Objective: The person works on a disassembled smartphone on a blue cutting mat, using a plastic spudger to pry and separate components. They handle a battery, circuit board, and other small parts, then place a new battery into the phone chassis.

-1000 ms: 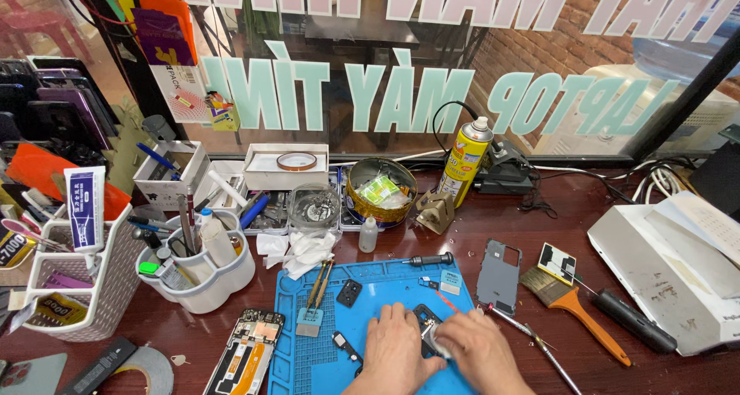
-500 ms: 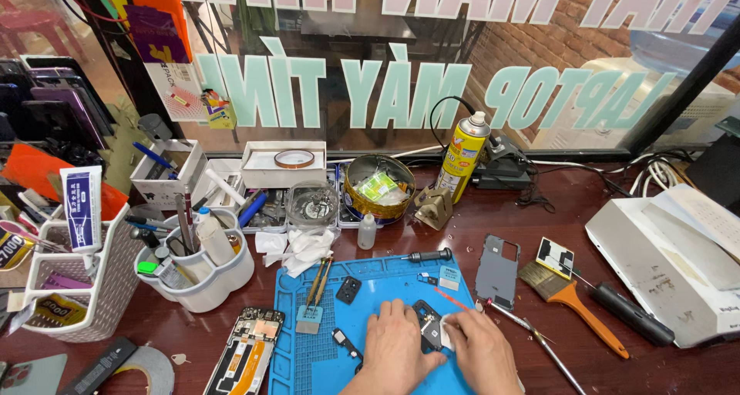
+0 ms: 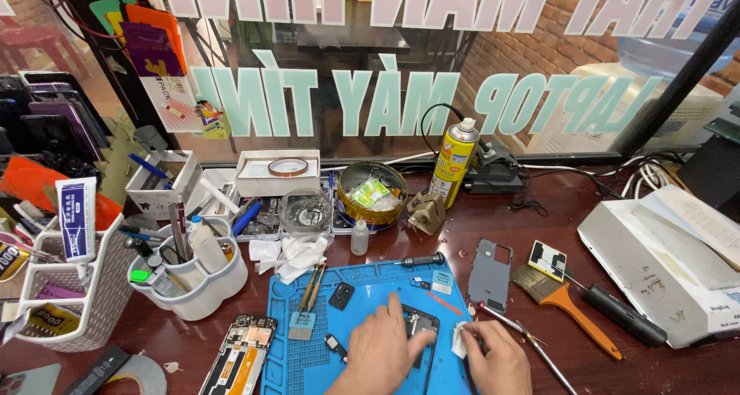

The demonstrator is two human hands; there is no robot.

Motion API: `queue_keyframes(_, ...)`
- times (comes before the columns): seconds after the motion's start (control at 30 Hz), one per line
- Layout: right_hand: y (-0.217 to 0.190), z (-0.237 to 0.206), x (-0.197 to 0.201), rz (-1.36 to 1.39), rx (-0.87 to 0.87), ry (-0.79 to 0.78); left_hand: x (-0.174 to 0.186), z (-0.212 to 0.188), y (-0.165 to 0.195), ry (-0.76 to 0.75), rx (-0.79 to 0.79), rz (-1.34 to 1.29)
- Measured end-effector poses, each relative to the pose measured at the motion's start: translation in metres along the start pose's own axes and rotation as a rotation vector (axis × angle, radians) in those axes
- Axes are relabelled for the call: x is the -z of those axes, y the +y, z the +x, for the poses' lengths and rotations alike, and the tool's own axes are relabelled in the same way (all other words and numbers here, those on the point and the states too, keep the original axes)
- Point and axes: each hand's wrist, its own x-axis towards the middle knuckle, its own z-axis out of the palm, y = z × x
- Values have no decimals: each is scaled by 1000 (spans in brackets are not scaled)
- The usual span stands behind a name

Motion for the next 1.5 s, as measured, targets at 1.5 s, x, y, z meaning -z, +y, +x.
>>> queue_keyframes(1.5, 8, 62, 33, 542, -249, -277, 18, 8, -43, -106, -449, 216)
